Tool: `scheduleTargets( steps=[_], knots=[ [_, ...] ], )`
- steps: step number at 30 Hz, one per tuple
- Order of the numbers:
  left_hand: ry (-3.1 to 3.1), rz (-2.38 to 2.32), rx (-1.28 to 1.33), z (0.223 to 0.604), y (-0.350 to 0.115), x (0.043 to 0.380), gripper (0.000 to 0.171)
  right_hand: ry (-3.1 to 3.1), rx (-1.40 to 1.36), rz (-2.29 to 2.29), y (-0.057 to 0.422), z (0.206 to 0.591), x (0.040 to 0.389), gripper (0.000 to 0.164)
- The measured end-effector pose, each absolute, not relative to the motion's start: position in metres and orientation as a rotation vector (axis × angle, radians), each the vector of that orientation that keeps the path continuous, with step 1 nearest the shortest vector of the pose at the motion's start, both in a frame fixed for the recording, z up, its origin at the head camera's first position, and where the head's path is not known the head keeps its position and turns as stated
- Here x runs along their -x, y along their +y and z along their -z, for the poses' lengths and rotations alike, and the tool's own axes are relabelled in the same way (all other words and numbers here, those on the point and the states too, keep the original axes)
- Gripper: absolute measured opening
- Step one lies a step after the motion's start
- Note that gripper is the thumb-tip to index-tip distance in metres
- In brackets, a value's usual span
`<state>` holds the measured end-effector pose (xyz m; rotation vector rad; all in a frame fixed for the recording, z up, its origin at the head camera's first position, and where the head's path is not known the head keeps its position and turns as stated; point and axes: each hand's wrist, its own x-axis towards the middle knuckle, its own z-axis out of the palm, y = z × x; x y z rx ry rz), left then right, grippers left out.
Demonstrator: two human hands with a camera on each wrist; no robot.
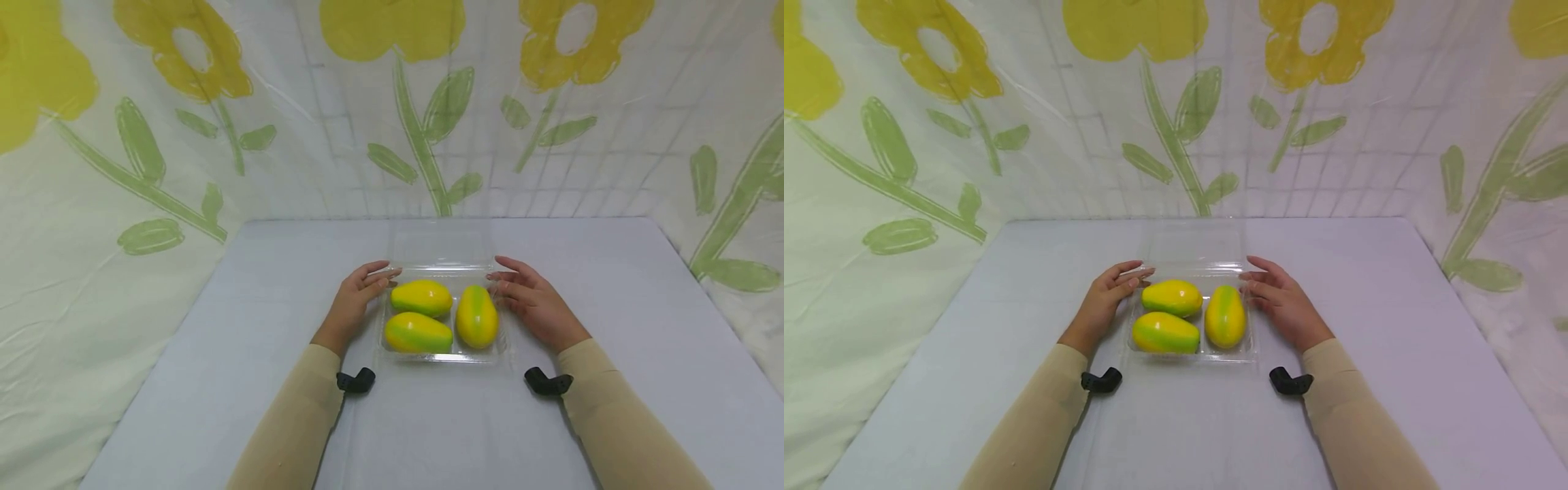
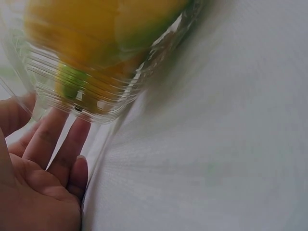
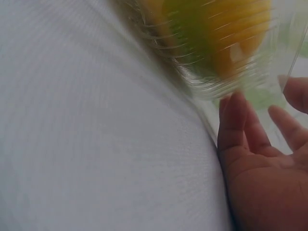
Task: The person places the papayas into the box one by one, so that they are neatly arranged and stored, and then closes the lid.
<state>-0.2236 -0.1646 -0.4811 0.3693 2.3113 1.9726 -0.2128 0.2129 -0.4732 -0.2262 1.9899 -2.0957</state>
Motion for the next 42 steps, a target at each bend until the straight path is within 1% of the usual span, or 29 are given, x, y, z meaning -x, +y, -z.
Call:
scheduleTargets(
  steps=[11, 18, 26, 31, 35, 39, 42],
  knots=[
    [2.256, -2.042, -0.396, 0.483, -0.1661, 0.2265, 0.051, 1.992, 0.234, 2.123, 0.2135, 0.4747, 0.2133, 0.06],
    [2.248, -2.058, -0.377, 0.4826, -0.1651, 0.2261, 0.049, 2.023, 0.23, 2.11, 0.2143, 0.4759, 0.2137, 0.055],
    [2.214, -2.117, -0.376, 0.4833, -0.1642, 0.2265, 0.034, 1.993, 0.211, 2.131, 0.2141, 0.4757, 0.2132, 0.046],
    [2.198, -2.149, -0.273, 0.4821, -0.1637, 0.2265, 0.028, 2.014, 0.163, 2.107, 0.2145, 0.4758, 0.213, 0.045],
    [2.242, -2.158, -0.192, 0.4814, -0.1628, 0.2278, 0.019, 2.021, 0.157, 2.113, 0.2148, 0.477, 0.2139, 0.044],
    [2.321, -2.1, -0.165, 0.481, -0.1632, 0.2277, 0.023, 1.965, 0.183, 2.176, 0.2145, 0.4788, 0.215, 0.04],
    [2.301, -2.095, -0.198, 0.4818, -0.1641, 0.2268, 0.025, 1.933, 0.217, 2.216, 0.215, 0.4794, 0.2149, 0.036]
  ],
)
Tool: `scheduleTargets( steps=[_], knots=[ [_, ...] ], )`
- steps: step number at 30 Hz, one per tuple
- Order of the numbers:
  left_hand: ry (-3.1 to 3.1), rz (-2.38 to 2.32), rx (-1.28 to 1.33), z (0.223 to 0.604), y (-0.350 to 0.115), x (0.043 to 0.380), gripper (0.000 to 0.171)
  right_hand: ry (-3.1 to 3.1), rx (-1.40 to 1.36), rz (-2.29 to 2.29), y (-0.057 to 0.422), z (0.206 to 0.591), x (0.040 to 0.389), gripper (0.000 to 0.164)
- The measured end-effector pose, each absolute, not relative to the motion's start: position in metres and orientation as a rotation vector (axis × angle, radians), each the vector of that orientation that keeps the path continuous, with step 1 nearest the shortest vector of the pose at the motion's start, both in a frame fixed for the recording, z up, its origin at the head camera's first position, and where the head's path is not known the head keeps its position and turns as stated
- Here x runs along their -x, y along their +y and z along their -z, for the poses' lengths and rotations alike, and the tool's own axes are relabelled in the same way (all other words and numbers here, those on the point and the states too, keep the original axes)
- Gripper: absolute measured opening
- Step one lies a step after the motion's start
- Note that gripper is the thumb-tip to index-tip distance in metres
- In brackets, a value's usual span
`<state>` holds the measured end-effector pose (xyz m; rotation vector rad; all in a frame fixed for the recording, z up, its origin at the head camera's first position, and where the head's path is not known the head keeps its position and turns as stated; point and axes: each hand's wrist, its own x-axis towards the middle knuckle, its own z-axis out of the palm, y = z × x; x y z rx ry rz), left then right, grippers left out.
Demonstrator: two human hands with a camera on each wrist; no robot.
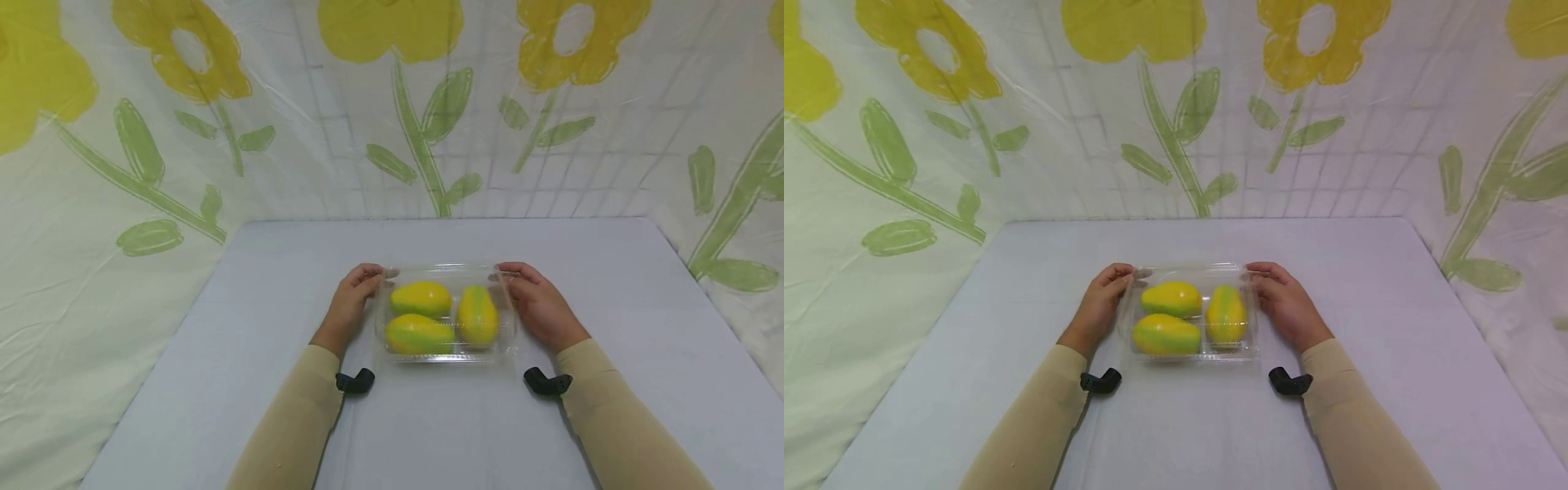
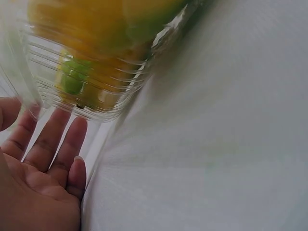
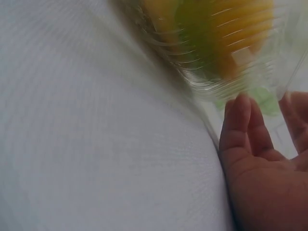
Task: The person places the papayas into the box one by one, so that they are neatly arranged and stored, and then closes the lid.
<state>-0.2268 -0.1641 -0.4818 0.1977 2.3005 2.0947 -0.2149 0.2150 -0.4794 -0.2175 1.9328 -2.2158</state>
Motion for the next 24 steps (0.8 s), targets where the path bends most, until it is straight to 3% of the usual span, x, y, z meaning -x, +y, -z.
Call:
scheduleTargets(
  steps=[8, 16, 24],
  knots=[
    [2.291, -2.088, -0.24, 0.482, -0.162, 0.226, 0.021, 1.806, 0.309, 2.271, 0.216, 0.475, 0.212, 0.03],
    [2.295, -2.091, -0.223, 0.482, -0.159, 0.224, 0.02, 2.022, 0.132, 2.035, 0.218, 0.471, 0.209, 0.048],
    [2.306, -2.057, -0.198, 0.477, -0.161, 0.22, 0.023, 2.086, 0.147, 1.861, 0.22, 0.458, 0.203, 0.05]
  ],
)
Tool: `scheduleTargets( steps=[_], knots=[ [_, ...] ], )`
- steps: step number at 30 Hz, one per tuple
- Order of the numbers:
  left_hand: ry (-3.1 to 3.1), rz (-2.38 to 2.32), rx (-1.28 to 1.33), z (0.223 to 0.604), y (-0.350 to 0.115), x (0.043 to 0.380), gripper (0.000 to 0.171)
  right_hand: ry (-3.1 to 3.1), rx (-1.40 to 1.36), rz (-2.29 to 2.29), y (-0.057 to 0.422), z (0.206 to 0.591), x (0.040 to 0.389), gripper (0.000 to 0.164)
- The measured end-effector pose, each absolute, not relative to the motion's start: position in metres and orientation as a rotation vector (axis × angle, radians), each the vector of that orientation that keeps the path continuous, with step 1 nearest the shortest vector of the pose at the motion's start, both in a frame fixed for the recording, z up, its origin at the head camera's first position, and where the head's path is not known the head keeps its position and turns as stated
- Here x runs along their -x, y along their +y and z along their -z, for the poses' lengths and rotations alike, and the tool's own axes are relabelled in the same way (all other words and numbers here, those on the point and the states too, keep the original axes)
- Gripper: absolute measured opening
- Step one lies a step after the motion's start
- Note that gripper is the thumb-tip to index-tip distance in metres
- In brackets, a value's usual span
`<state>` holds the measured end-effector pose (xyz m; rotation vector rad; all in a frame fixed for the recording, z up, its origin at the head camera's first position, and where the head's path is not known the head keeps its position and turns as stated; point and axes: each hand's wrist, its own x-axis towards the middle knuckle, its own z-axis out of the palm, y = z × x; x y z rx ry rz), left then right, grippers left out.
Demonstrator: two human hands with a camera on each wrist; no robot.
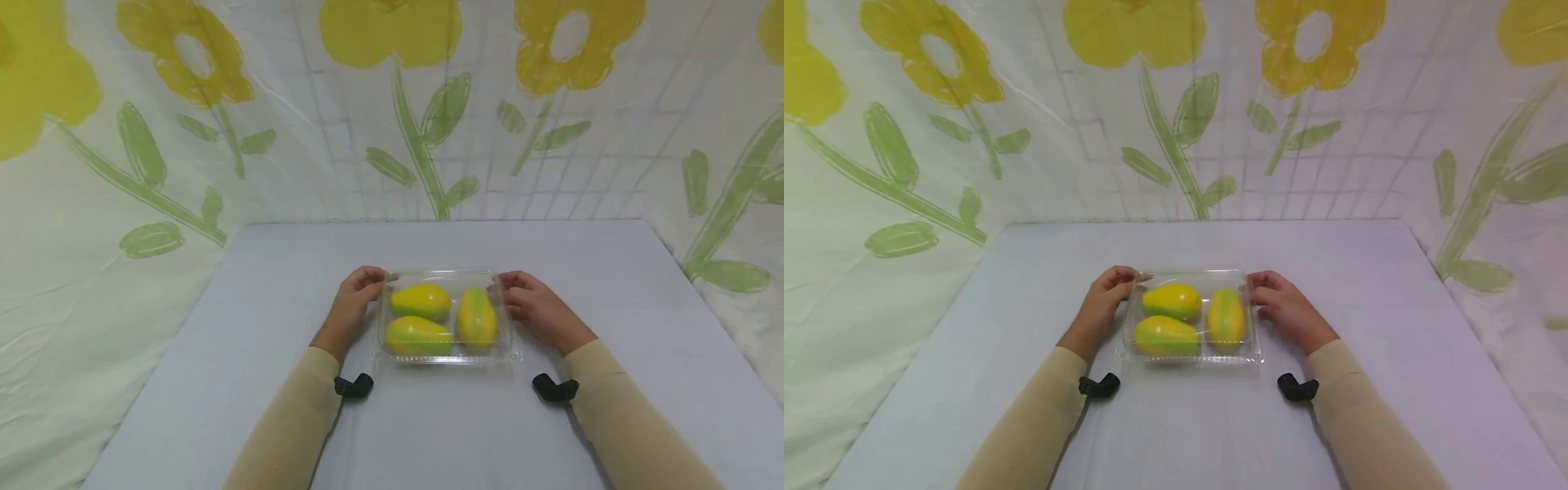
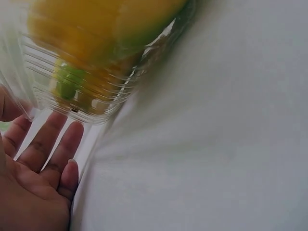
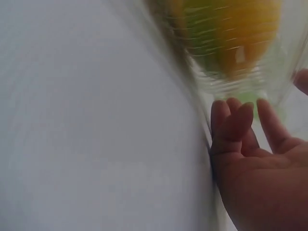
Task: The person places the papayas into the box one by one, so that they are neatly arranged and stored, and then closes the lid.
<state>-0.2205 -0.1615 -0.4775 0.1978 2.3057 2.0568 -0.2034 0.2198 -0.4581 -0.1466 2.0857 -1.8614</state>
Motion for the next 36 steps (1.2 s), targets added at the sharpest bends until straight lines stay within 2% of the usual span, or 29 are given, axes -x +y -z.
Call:
scheduleTargets(
  steps=[7, 15, 24, 30, 33, 36],
  knots=[
    [2.281, -1.879, -0.22, 0.467, -0.167, 0.21, 0.042, 2.157, 0.146, 1.708, 0.224, 0.449, 0.184, 0.057],
    [2.464, -1.747, -0.119, 0.462, -0.168, 0.184, 0.061, 2.059, 0.142, 1.65, 0.227, 0.444, 0.159, 0.053],
    [2.448, -1.646, 0.015, 0.447, -0.163, 0.149, 0.05, 1.988, 0.16, 1.635, 0.232, 0.439, 0.135, 0.046],
    [2.33, -1.664, 0.097, 0.439, -0.163, 0.125, 0.033, 1.95, 0.209, 1.598, 0.233, 0.437, 0.126, 0.02],
    [2.255, -1.65, 0.056, 0.438, -0.165, 0.116, 0.023, 1.928, 0.239, 1.599, 0.235, 0.437, 0.124, 0.02],
    [2.16, -1.645, -0.017, 0.438, -0.165, 0.11, 0.021, 1.908, 0.251, 1.626, 0.235, 0.438, 0.122, 0.02]
  ],
)
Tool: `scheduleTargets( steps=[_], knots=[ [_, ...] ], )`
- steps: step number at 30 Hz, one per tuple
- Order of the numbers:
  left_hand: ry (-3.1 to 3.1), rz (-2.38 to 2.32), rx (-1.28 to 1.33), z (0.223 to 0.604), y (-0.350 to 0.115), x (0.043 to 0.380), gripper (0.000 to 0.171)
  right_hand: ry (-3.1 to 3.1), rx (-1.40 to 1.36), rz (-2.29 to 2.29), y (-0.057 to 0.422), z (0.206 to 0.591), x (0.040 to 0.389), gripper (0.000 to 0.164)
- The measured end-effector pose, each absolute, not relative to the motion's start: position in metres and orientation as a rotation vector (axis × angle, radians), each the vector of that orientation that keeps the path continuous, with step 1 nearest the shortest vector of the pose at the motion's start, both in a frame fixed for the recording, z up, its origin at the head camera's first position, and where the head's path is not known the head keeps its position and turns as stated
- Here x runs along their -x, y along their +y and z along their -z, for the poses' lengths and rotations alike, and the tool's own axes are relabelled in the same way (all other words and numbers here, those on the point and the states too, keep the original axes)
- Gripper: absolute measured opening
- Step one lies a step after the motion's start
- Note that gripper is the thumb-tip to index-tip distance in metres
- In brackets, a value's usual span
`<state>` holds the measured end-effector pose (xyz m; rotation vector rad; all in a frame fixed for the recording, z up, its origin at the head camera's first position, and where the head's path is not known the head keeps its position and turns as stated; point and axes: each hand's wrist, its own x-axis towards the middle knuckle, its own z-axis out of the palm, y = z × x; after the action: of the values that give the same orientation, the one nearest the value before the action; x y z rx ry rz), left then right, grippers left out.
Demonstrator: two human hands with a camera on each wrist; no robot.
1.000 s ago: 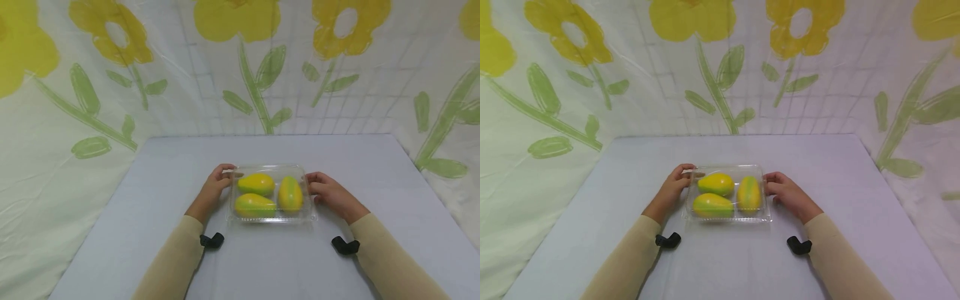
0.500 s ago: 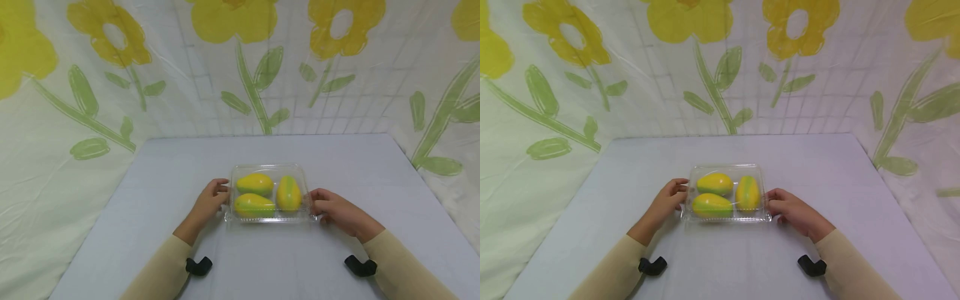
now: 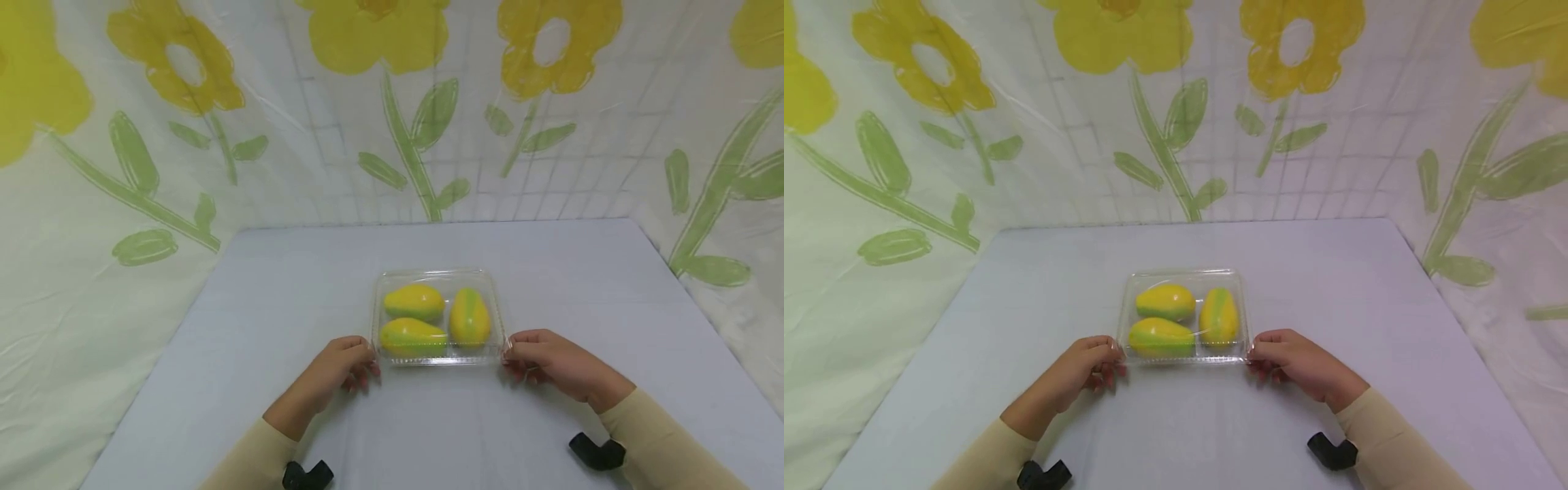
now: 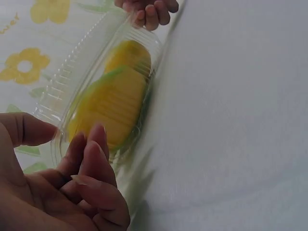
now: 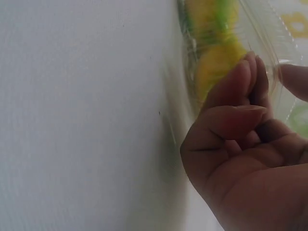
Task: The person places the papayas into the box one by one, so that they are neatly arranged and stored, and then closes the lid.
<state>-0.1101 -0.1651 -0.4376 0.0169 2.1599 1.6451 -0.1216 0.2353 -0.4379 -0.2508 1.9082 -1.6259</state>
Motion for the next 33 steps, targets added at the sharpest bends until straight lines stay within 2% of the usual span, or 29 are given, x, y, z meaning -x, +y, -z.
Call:
scheduleTargets(
  steps=[29, 33],
  knots=[
    [1.985, -1.699, -0.061, 0.437, -0.177, 0.111, 0.022, 1.642, 0.331, 1.769, 0.238, 0.453, 0.124, 0.017],
    [2.051, -1.641, -0.062, 0.431, -0.187, 0.118, 0.026, 1.813, 0.306, 1.683, 0.248, 0.443, 0.128, 0.024]
  ],
)
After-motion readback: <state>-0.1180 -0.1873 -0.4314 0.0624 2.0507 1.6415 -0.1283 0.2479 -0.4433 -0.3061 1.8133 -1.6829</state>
